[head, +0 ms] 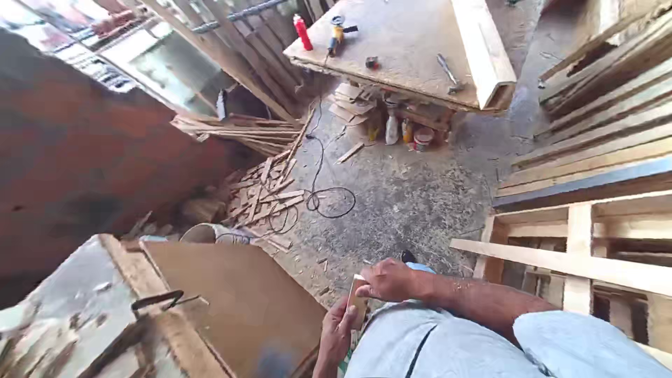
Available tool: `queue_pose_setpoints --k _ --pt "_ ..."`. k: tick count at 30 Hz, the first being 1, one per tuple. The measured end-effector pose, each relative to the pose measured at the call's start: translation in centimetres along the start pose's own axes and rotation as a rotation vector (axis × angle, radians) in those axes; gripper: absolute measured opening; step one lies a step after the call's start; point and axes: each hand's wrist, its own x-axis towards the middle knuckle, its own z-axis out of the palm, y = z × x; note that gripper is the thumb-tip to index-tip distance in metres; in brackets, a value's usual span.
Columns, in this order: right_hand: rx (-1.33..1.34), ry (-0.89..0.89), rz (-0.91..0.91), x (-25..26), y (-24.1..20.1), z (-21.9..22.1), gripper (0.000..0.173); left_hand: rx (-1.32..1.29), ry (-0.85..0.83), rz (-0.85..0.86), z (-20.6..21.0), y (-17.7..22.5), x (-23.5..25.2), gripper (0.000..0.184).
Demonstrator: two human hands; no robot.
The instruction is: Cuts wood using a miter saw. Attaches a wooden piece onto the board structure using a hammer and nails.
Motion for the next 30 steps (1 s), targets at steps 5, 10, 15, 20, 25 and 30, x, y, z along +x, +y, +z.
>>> queue_pose_setpoints --k 5,10,15,20,25,30 --pt "0.261 0.165 0.267 -6.1 10.8 -11.6 0.067 0.349 -0.257 0.139 11.0 5.1 16.2 0.04" --pt "1.332 0.804 -0.021 -11.3 17.2 -15.4 0.04 0.109 -0.575 0.174 22.5 8.0 26.4 0.049" --pt "0.775 1.178 0.438 -11.4 22.5 -19.6 0.056 0.293 -0.444 0.24 32.2 9.1 34.6 0.024" --pt "0.542 1.377 0.694 -9.7 29.7 -27.0 0.057 0.457 -0.618 0.512 41.2 9.7 45.5 0.023" --pt "0.337 1.628 0.79 -9.2 40.8 -34.9 0.058 0.792 -0.938 0.537 49.2 13.2 59.0 0.062" --pt "0.369 1.678 0.952 -8.9 50.7 -40.6 0.06 1.013 -0.958 0.478 54.2 17.0 68.2 0.051"
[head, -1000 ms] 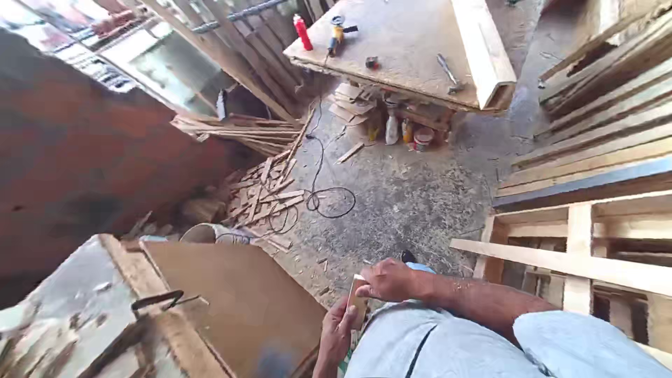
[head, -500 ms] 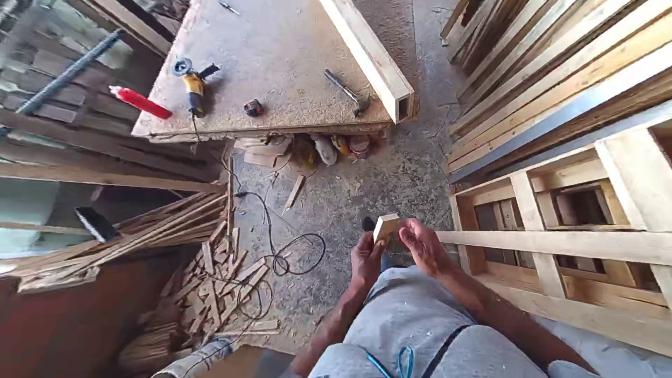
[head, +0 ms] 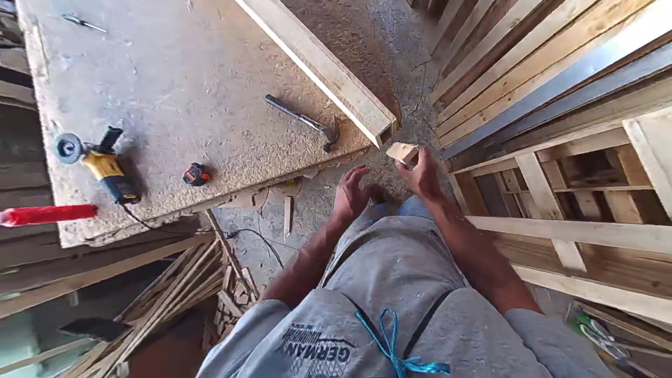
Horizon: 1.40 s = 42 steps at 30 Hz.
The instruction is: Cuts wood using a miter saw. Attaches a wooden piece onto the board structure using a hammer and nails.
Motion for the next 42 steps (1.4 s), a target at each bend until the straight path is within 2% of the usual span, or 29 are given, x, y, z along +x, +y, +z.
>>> queue_pose_setpoints --k 4,9,13,23,29,34,42 --pt "0.045 0.013 -0.04 2.8 1.8 3.3 0.059 0.114 0.029 0.093 -2.9 -1.1 4.8 0.045" --pt "0.067 -0.056 0.016 4.2 2.2 4.2 0.06 0.137 0.102 0.234 -4.0 -1.0 8.5 0.04" --pt "0.062 -0.045 -0.008 4.7 1.5 3.9 0.056 0.15 0.096 0.372 -4.0 -0.7 10.5 0.035" --pt "-0.061 -0.05 -0.046 5.9 1.7 5.1 0.054 0.223 0.027 0.497 -3.7 -0.8 13.3 0.035" --pt "-0.152 0.019 -0.074 6.1 0.5 5.6 0.051 0.373 -0.003 0.581 -3.5 -0.6 14.7 0.052" --pt "-0.145 -0.041 -0.053 6.2 0.0 5.7 0.056 0.543 -0.074 0.465 -2.3 0.5 16.6 0.096" --pt "-0.139 -0.072 0.044 6.0 -0.8 6.3 0.067 0.641 -0.037 0.465 -1.0 0.4 17.0 0.092"
